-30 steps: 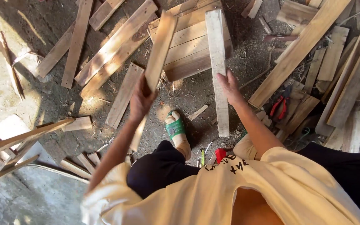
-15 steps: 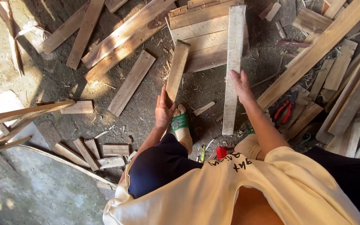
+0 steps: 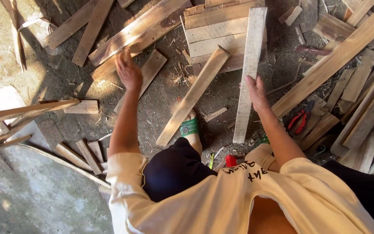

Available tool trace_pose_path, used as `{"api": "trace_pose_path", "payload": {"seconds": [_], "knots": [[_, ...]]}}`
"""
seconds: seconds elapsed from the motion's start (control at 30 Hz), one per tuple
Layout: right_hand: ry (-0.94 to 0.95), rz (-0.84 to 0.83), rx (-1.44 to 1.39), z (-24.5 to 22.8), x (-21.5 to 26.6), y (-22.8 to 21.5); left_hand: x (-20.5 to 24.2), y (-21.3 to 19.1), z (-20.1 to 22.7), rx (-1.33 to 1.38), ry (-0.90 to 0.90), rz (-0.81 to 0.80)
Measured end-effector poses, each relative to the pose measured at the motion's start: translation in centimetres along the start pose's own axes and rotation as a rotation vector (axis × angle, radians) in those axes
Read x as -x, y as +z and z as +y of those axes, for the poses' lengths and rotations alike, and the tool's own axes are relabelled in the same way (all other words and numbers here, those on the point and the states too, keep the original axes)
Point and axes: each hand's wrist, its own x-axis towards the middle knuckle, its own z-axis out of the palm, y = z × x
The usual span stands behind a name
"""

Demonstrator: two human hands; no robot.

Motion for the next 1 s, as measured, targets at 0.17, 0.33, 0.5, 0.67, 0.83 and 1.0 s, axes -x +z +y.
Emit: {"api": "trace_pose_path", "payload": {"seconds": [0.17,0.33,0.5,0.67,0.83,1.0], "knots": [[0.029,-0.011,0.050,0.0,0.2,0.0,-6.3,4.1,-3.9,-0.132,-0.116,-0.292],[0.030,-0.030,0.046,-0.3,0.4,-0.2,-5.8,5.7,-4.7,-0.126,-0.080,-0.290],[0.034,-0.032,0.081,-1.2,0.5,0.0,-2.0,0.4,-3.7,0.131,0.103,-0.332],[0.017,-0.023,0.053,-1.8,0.7,0.5,1.9,-3.7,-2.3,0.702,0.164,-0.478],[0.010,-0.023,0.041,-0.7,0.2,0.0,4.1,-8.1,1.4,1.109,-0.222,-0.662],[0.038,-0.080,-0.028,-1.5,0.3,-0.6,4.9,-5.7,0.1,1.272,-0.146,-0.725]]}}
